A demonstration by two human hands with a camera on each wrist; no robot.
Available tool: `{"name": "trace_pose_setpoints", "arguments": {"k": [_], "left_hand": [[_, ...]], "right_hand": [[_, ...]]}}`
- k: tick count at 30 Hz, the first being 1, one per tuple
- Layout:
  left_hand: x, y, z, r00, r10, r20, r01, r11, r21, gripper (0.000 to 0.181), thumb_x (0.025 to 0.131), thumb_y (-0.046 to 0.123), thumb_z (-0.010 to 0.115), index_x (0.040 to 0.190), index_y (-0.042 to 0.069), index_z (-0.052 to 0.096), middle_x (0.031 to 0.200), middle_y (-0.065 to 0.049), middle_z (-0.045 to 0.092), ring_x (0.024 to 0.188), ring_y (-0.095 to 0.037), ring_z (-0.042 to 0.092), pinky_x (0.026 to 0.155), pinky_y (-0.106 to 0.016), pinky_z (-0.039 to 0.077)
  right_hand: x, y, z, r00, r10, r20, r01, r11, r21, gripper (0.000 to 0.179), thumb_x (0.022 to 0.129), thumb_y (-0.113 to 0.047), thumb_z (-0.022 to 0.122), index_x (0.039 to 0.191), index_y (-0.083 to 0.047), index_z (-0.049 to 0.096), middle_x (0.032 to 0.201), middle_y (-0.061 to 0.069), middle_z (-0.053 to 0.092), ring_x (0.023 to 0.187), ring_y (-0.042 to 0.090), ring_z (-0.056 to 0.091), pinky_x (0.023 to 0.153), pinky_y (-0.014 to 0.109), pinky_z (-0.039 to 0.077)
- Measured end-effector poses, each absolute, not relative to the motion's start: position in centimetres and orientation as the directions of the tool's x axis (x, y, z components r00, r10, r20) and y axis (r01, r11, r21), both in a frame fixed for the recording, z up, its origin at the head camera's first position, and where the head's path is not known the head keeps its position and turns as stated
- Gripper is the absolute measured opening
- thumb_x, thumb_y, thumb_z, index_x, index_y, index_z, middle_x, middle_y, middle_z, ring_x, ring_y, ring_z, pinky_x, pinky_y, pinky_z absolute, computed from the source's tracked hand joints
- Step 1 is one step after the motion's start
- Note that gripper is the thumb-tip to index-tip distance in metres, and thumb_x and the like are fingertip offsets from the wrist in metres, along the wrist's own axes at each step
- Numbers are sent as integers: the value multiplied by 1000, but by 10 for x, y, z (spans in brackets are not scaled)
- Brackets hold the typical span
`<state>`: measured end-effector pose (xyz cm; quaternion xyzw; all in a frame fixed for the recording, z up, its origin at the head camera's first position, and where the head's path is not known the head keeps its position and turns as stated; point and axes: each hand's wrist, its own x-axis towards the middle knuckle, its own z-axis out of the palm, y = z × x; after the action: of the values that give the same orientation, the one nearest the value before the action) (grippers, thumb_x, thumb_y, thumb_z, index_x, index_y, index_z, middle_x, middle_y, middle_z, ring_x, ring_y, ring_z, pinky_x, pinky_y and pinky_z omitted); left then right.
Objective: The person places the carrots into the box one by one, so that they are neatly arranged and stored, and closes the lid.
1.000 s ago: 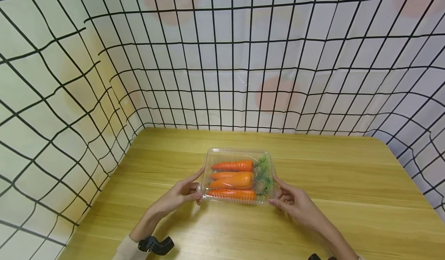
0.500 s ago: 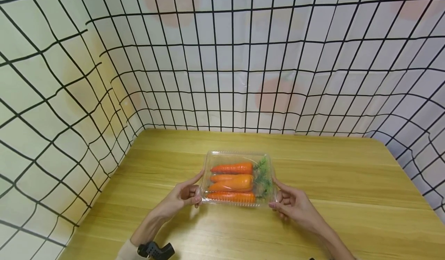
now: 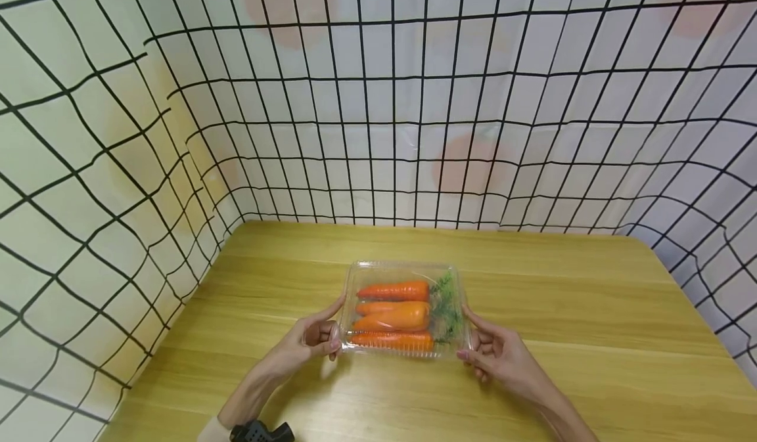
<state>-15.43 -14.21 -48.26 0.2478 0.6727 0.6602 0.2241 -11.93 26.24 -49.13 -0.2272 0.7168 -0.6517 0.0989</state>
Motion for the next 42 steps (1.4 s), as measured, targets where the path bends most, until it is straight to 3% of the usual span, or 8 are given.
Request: {"name": "trace_pose_setpoints", "arguments": {"k": [7, 14, 18, 24, 30, 34, 42], "left_hand": [[-151, -145, -484, -770, 636, 45, 50, -10, 999, 81, 102, 1, 60, 167, 11, 13, 86, -5, 57, 77, -10, 59, 74, -21, 55], [-148, -149, -482, -750, 661, 7, -4, -15, 1000, 84, 102, 4, 61, 168, 19, 10, 89, -5, 61, 84, -12, 65, 83, -23, 60], [-147, -155, -477, -744, 667, -41, -51, 5, 999, 89, 103, 8, 61, 168, 24, 2, 93, -9, 65, 88, -18, 68, 90, -31, 61], [-149, -160, -471, -736, 674, -65, -1, 95, 996, 95, 102, 9, 64, 168, 22, -2, 101, -29, 64, 89, -20, 68, 92, -32, 60], [-154, -160, -466, -768, 637, -73, 96, 226, 969, 92, 98, 10, 70, 168, 19, 11, 105, -17, 67, 94, -15, 65, 89, -24, 56], [-156, -157, -465, -775, 631, -44, 135, 233, 963, 89, 96, 5, 70, 167, 14, 16, 104, -18, 67, 93, -14, 64, 89, -23, 55], [-163, -164, -460, -763, 642, -72, 168, 305, 938, 82, 104, 15, 63, 168, 14, 11, 111, -17, 69, 98, -20, 67, 92, -28, 57]], "right_hand": [[-115, 262, -492, -888, -447, 111, -165, 85, -983, 78, 98, 2, 65, 159, 11, 18, 82, 16, 65, 64, 3, 64, 50, 34, 60], [-111, 262, -487, -898, -432, 85, -186, 196, -963, 77, 99, -3, 66, 162, 4, 21, 82, 25, 64, 58, 19, 64, 45, 37, 57], [-109, 266, -479, -899, -435, 47, -194, 300, -934, 73, 102, -10, 65, 163, -3, 26, 90, 19, 68, 63, 23, 66, 49, 34, 57], [-109, 267, -470, -906, -421, 39, -243, 442, -864, 69, 102, -18, 67, 161, -4, 34, 97, 5, 72, 68, 18, 67, 54, 29, 56], [-111, 260, -463, -927, -362, 92, -289, 539, -792, 64, 99, -22, 70, 156, -4, 45, 90, -2, 74, 66, 14, 64, 52, 24, 51], [-112, 259, -464, -915, -392, 95, -310, 534, -787, 68, 97, -21, 73, 154, 2, 44, 91, -4, 74, 68, 10, 63, 52, 23, 50], [-114, 265, -455, -922, -383, 64, -294, 583, -757, 65, 100, -26, 69, 156, -3, 44, 95, -7, 74, 71, 7, 63, 56, 23, 49]]}}
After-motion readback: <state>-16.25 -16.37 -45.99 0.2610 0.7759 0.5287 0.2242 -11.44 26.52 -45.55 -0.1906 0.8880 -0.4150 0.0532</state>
